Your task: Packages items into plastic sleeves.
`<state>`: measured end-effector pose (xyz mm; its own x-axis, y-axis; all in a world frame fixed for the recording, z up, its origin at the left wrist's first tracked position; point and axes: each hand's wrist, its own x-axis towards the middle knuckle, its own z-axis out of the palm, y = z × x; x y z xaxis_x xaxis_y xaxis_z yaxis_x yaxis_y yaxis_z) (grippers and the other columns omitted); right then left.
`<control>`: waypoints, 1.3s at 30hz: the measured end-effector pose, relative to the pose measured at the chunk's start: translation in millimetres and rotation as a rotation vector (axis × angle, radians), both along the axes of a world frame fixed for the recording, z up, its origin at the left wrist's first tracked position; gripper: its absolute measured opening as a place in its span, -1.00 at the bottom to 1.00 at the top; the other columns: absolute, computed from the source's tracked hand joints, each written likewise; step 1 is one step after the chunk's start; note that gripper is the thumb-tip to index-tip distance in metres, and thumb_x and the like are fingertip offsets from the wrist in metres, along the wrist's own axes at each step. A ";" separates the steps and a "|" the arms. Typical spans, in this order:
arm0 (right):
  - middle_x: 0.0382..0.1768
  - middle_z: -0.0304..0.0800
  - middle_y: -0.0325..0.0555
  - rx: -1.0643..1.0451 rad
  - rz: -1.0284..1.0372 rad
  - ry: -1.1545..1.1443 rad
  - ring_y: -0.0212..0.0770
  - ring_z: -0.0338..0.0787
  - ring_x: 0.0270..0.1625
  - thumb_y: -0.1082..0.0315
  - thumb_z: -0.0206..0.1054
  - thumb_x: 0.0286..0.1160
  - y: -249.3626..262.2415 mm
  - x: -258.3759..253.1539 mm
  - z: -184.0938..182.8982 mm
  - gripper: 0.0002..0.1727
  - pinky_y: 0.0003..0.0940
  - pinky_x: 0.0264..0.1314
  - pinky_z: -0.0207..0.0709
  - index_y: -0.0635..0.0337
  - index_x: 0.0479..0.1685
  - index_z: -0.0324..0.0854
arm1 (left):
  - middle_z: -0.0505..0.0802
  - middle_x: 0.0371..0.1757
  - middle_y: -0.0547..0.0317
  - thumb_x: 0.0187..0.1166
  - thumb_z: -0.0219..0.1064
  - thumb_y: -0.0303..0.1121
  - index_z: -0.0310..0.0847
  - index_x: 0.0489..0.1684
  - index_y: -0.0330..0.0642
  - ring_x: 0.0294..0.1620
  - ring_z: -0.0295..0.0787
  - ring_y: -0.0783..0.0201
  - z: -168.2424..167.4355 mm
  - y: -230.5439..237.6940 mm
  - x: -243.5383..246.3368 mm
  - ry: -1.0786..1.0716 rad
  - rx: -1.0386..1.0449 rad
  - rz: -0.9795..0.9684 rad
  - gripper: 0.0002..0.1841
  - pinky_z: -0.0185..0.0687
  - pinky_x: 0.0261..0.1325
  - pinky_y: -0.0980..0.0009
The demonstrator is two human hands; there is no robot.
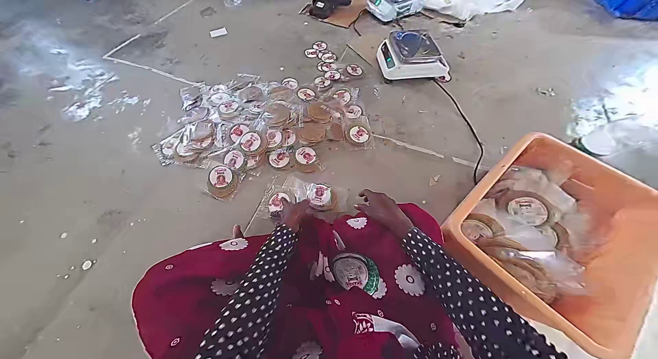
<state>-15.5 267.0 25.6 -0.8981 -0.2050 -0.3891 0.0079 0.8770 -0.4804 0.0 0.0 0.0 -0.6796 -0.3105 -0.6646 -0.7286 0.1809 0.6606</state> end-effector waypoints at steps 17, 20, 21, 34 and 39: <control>0.07 0.82 0.18 -0.018 -0.439 -0.218 0.06 0.82 0.09 0.07 0.47 0.48 -61.3 -56.9 -39.8 -0.53 0.08 0.17 0.63 0.35 0.09 0.71 | 0.87 -0.24 -0.09 0.76 0.11 -0.47 0.52 0.15 -0.43 -0.37 0.87 0.11 49.9 -85.2 96.4 0.421 0.513 0.426 -0.79 0.84 -0.25 0.25; 0.03 0.80 0.18 0.041 -0.520 -0.170 0.05 0.82 0.03 0.19 0.46 0.44 -77.6 -49.1 -36.2 -0.62 0.06 0.09 0.65 0.34 0.02 0.71 | 0.86 -0.28 -0.06 0.74 0.15 -0.48 0.52 0.11 -0.42 -0.42 0.85 0.15 47.4 -86.3 92.4 0.398 0.526 0.418 -0.82 0.82 -0.28 0.29; -0.03 0.80 0.15 0.044 -0.531 -0.155 0.03 0.81 -0.03 0.22 0.44 0.45 -79.6 -47.3 -37.2 -0.67 0.03 0.04 0.65 0.33 -0.02 0.71 | 0.85 -0.28 -0.05 0.74 0.15 -0.48 0.51 0.10 -0.41 -0.42 0.85 0.15 47.1 -86.3 91.7 0.397 0.531 0.417 -0.83 0.82 -0.28 0.28; -0.29 0.87 0.08 -0.013 0.234 0.497 0.12 0.84 -0.15 0.43 0.46 0.46 -113.5 -25.6 105.2 -0.94 0.25 -0.03 0.60 0.23 -0.26 0.81 | 0.83 -0.31 -0.05 0.86 -0.02 -0.30 0.53 0.06 -0.45 -0.40 0.86 0.13 64.3 -80.0 95.2 0.320 0.726 0.425 -0.67 0.85 -0.27 0.24; -0.21 0.90 0.00 -0.108 0.519 0.877 0.09 0.84 0.00 0.40 0.46 0.47 -126.5 34.7 164.1 -0.92 0.12 0.17 0.60 0.17 -0.25 0.87 | 0.89 -0.07 -0.17 0.68 -0.71 0.37 0.54 0.22 -0.41 -0.12 0.91 -0.01 69.8 -71.4 118.4 0.179 1.205 0.165 0.05 0.83 -0.06 0.12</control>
